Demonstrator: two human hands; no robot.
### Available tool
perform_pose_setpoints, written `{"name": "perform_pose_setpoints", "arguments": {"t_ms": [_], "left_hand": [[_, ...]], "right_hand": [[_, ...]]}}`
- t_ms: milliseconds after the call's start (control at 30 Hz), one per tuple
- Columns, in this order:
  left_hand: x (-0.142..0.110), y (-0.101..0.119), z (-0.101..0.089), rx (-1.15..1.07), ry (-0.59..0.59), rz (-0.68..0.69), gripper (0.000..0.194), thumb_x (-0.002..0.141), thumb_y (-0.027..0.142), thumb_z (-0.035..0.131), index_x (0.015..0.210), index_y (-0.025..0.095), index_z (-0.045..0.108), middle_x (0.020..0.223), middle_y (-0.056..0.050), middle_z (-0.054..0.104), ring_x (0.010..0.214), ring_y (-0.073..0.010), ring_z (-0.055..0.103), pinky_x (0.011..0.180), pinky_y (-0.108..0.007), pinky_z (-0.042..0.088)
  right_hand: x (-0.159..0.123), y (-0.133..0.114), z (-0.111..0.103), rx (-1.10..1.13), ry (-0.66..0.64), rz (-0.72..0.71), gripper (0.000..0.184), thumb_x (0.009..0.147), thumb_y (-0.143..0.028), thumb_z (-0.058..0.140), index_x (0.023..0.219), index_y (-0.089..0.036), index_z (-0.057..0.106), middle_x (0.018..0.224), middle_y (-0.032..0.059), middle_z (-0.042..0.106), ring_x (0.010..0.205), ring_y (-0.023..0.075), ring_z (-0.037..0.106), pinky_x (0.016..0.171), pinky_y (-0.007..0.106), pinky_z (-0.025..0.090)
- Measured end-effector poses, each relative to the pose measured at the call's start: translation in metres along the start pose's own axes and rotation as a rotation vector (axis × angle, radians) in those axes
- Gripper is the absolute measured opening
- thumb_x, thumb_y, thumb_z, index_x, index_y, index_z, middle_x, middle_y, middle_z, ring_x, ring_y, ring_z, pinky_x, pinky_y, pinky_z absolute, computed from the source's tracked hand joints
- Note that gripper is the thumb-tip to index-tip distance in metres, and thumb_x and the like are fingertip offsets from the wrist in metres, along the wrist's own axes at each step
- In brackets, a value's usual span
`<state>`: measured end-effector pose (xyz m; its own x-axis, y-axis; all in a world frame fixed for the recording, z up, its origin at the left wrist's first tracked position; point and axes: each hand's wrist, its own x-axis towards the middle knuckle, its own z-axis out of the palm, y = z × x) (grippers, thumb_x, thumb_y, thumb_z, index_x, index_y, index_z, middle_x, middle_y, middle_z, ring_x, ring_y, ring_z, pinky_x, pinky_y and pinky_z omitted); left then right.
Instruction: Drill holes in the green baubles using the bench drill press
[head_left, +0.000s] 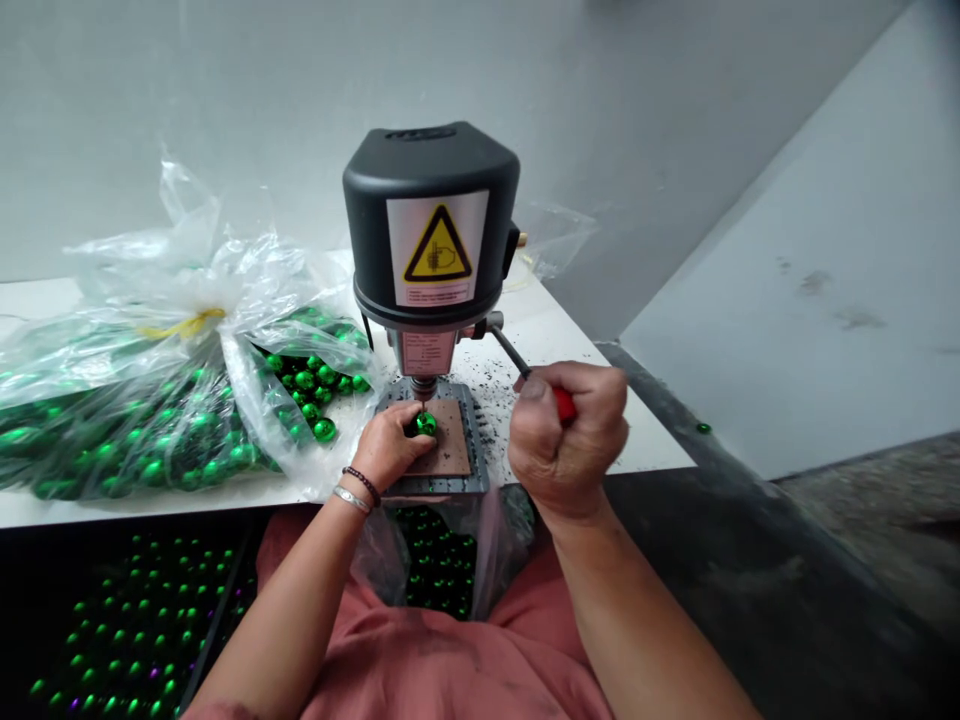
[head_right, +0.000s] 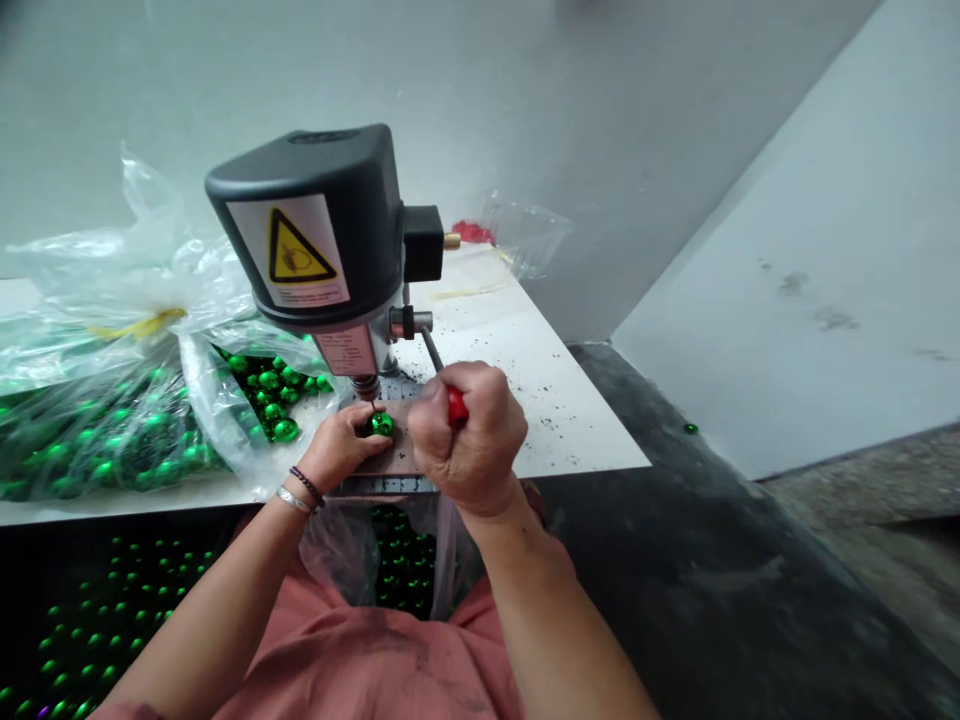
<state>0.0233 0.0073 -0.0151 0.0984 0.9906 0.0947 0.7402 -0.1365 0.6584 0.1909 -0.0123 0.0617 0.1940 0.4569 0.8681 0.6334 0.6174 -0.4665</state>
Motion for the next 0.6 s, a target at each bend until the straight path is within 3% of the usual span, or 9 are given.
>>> {"name": "perform_pose_setpoints", "arguments": {"t_ms": [267, 367, 433, 533, 600], "left_hand": [[-0.002, -0.001, 0.002, -0.019, 0.003, -0.008, 0.041, 0.066, 0.025, 0.064, 0.107, 0.02, 0.063, 0.11, -0.006, 0.065, 0.102, -0.0208, 0.058, 0.091, -0.032, 0.043], [-0.002, 0.002, 0.002, -0.035, 0.016, -0.01, 0.041, 0.066, 0.024, 0.064, 0.106, 0.02, 0.063, 0.108, -0.006, 0.065, 0.1, -0.0207, 0.058, 0.09, -0.032, 0.043], [-0.005, 0.006, 0.0, -0.027, 0.03, -0.011, 0.038, 0.066, 0.022, 0.063, 0.103, 0.019, 0.064, 0.104, -0.006, 0.066, 0.097, -0.0205, 0.059, 0.087, -0.031, 0.044], [-0.017, 0.012, -0.006, 0.006, 0.057, -0.063, 0.029, 0.067, 0.023, 0.061, 0.096, 0.019, 0.065, 0.092, -0.005, 0.067, 0.086, -0.0198, 0.06, 0.078, -0.03, 0.045], [-0.03, 0.015, -0.014, -0.011, -0.02, -0.07, 0.025, 0.068, 0.026, 0.061, 0.091, 0.019, 0.067, 0.084, -0.004, 0.067, 0.079, -0.019, 0.06, 0.071, -0.028, 0.046]], "right_hand": [[-0.024, 0.014, 0.009, 0.183, 0.003, -0.008, 0.012, 0.076, -0.016, 0.042, 0.086, -0.023, 0.042, 0.069, -0.0033, 0.049, 0.06, 0.0091, 0.052, 0.057, 0.025, 0.044], [0.005, 0.001, 0.007, 0.052, 0.052, 0.009, 0.004, 0.079, -0.02, 0.041, 0.078, -0.021, 0.045, 0.065, -0.003, 0.05, 0.056, 0.0074, 0.048, 0.054, 0.023, 0.04], [0.036, -0.01, 0.007, -0.046, 0.083, 0.066, 0.014, 0.081, -0.026, 0.039, 0.071, -0.019, 0.045, 0.063, -0.0022, 0.049, 0.056, 0.0071, 0.045, 0.054, 0.023, 0.036], [0.082, -0.019, 0.012, -0.039, -0.049, 0.191, 0.023, 0.081, -0.033, 0.038, 0.064, -0.018, 0.043, 0.056, -0.0035, 0.043, 0.052, 0.0057, 0.038, 0.054, 0.022, 0.03], [0.1, -0.019, 0.018, -0.009, -0.129, 0.276, 0.025, 0.079, -0.037, 0.039, 0.064, -0.018, 0.045, 0.055, -0.0037, 0.043, 0.052, 0.0058, 0.037, 0.054, 0.023, 0.029]]}}
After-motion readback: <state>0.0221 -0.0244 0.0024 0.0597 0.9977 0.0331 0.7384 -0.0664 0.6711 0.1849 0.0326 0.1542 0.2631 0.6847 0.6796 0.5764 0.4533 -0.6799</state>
